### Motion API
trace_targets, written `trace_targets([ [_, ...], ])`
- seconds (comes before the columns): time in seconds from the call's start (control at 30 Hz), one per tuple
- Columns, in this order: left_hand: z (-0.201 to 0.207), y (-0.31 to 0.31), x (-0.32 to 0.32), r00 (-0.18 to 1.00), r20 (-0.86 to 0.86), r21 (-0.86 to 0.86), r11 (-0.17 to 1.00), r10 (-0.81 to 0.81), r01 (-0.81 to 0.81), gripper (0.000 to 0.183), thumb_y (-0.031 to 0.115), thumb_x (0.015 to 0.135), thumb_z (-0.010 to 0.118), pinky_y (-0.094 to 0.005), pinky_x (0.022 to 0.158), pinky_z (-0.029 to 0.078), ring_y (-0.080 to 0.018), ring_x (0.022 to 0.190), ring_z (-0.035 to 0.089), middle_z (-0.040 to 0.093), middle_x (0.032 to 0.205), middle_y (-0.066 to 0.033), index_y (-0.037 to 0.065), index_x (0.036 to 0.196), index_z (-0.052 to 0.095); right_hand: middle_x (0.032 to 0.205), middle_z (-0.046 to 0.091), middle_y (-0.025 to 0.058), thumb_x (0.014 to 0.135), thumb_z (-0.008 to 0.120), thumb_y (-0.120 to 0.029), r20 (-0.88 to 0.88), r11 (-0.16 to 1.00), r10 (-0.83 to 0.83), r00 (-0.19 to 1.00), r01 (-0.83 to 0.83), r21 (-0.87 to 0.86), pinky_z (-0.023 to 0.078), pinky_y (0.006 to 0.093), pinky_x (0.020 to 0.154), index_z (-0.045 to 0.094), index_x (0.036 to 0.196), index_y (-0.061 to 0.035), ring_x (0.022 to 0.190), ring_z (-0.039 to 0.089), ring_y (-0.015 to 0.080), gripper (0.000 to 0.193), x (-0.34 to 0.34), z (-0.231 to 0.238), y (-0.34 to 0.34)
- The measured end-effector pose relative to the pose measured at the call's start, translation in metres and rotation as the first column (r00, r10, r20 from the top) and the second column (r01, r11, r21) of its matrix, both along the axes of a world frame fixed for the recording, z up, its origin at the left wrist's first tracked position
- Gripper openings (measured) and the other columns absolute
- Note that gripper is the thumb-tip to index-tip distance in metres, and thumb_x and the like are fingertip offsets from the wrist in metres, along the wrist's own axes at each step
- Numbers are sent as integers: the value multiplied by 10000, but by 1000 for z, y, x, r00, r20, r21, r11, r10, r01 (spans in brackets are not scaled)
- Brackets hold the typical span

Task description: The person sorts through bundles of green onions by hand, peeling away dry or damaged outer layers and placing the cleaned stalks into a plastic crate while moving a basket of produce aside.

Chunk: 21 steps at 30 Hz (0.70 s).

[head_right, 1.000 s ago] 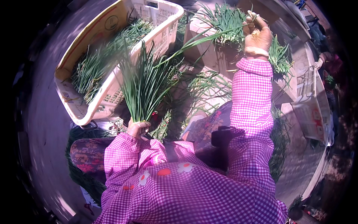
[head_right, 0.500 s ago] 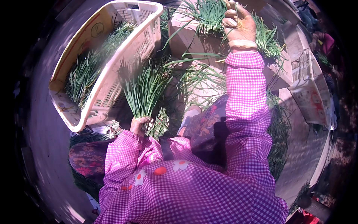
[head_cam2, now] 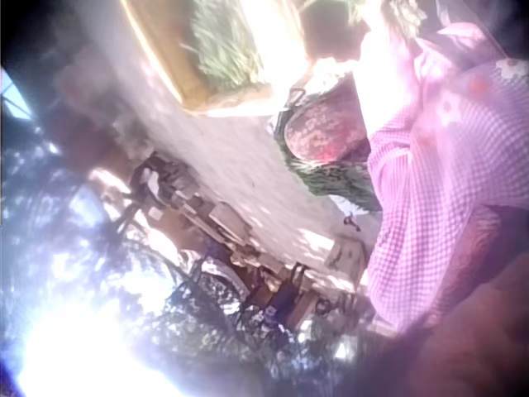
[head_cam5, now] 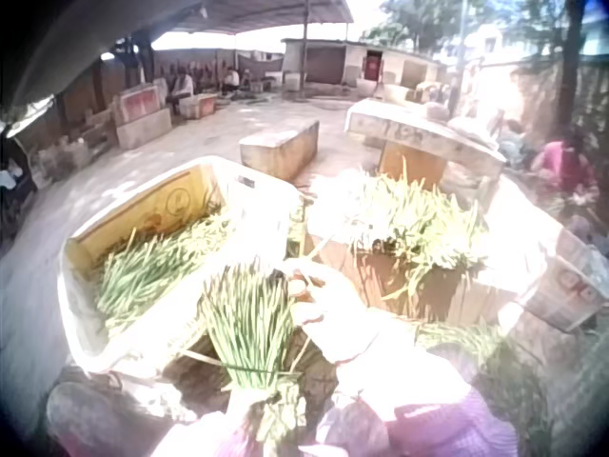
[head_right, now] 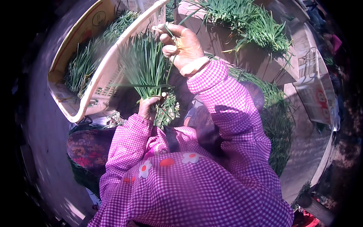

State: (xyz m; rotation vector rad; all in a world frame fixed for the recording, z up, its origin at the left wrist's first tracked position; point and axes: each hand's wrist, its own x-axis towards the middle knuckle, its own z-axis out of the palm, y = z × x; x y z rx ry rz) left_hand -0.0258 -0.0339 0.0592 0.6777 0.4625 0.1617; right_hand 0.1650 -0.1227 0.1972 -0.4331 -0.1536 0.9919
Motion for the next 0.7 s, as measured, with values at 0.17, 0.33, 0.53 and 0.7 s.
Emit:
trace_targets([
  [0.17,-7,-5,-6,987,-148,-107,993,-59,43,266,-20,749,586,-395,797,543,-255,832,648,654,918,-180,-106,1001,580,1131,520,168,922,468,-121,-129,996,20,991,-9,84,393,211,453,516,1053,68,730,550,124,235,-9,-13,12],
  [0.33,-25,-8,-9,993,-115,-188,982,-38,15,225,-40,740,586,-424,814,545,-291,896,643,644,898,-181,-66,963,572,1232,461,188,937,434,-131,-202,978,103,974,-61,201,389,228,447,496,1075,79,742,522,133,258,-28,-10,18],
  [0.53,-28,5,-14,984,-163,-254,967,-66,23,206,-6,758,577,-324,741,553,-280,879,640,629,927,-183,-109,937,578,1161,558,198,913,486,-114,-75,974,-16,997,33,223,346,225,449,584,1021,68,704,482,137,233,-15,-1,-2],
  [0.7,-25,10,-16,981,-180,-140,989,-70,45,183,11,731,599,-254,517,487,-168,568,589,623,734,-136,-95,879,598,908,636,114,896,532,-130,342,779,-599,724,626,39,328,190,392,590,956,26,569,485,101,177,23,17,-51],
])
